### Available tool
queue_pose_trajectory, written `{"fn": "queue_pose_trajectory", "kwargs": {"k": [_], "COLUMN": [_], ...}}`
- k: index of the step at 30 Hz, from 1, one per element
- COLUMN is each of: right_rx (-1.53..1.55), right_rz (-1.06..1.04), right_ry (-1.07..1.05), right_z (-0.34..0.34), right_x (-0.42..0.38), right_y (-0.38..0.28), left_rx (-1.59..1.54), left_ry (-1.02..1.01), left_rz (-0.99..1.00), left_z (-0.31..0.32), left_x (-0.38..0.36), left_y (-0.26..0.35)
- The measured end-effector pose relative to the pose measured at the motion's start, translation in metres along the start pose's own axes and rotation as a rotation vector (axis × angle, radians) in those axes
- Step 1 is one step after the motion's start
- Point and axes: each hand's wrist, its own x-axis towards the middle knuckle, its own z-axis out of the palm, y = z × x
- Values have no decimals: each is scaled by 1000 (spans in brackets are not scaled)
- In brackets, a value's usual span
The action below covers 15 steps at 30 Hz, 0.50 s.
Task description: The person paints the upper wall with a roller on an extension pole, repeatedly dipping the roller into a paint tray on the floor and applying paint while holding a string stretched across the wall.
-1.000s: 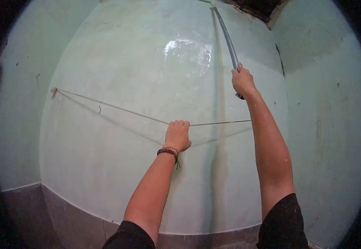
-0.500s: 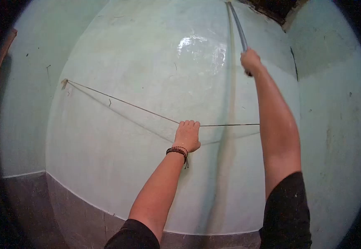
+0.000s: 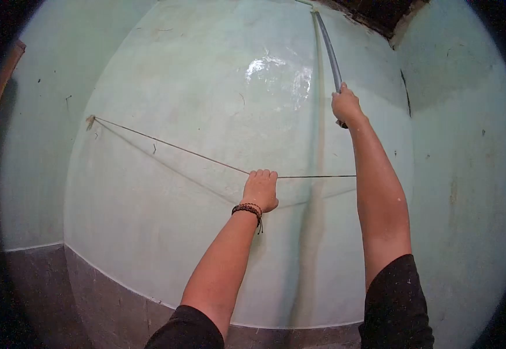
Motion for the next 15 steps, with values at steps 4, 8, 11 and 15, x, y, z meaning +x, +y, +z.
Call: {"fn": "queue_pose_trajectory", "kwargs": {"k": [4,8,11,15], "right_rx": [-81,-93,30,-42], "right_rz": [-51,71,50,-26], "right_ry": [23,-38,-25,34], "right_z": [24,36,34,17], "right_x": [-37,-102,-50,47], "right_y": [35,32,13,-14], "left_rx": [-6,22,31,0], "left_ry": [-27,-31,-17,-12], "left_rz": [-10,-9,-15,11], "left_z": [-8,-12,-1,1], "left_x": [-1,-1,0,0], "left_y": [3,3,0,-1]}}
